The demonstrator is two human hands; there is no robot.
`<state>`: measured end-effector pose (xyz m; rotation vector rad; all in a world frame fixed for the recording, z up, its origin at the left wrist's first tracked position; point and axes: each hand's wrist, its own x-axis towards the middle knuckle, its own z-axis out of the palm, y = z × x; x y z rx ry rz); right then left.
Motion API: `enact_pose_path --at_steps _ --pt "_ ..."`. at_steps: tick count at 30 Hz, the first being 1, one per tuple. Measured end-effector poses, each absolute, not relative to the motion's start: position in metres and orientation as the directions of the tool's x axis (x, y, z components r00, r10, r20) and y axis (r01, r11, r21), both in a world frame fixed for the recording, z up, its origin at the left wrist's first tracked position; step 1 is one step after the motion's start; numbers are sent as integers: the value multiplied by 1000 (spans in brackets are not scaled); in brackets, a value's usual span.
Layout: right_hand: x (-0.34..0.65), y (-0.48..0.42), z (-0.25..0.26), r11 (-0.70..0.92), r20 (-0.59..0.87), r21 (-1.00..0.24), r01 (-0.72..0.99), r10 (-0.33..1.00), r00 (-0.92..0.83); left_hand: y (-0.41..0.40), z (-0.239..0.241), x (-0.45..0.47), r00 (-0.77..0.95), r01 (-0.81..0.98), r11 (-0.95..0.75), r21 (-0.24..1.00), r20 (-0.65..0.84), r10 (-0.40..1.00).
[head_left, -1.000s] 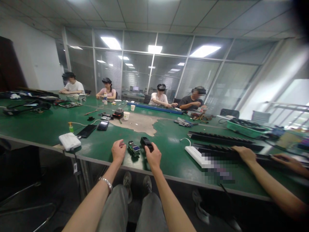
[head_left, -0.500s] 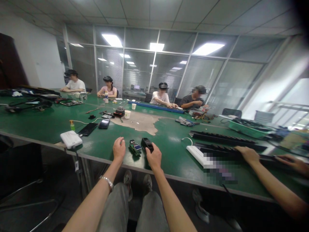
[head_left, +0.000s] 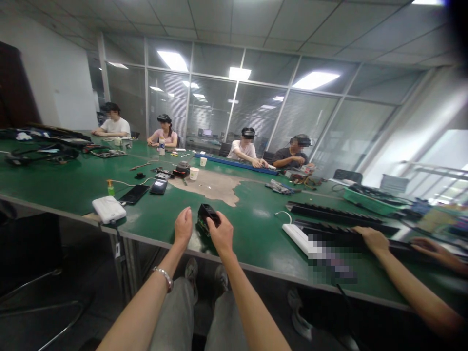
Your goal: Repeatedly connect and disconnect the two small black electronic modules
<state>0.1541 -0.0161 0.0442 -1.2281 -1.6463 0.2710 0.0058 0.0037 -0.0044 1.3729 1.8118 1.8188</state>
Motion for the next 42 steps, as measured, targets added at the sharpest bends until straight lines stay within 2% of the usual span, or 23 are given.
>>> enact_pose_path --at_steps 6,12,26,34,42 --pt "154 -18 27 467 589 -583 665 807 -50 2 -3 6 -489 415 -242 877 439 754" --pt "159 -21 7 489 600 -515 704 792 -112 2 -5 6 -417 537 -265 801 525 742" --pt "138 -29 16 492 606 -558 668 791 -77 0 -4 5 -430 545 -250 800 524 735" --pt "149 -23 55 470 640 -657 589 761 107 0 -2 7 -492 524 -197 829 483 725" --pt "189 -1 19 361 582 -691 626 792 185 0 -2 7 -509 504 -194 841 472 720"
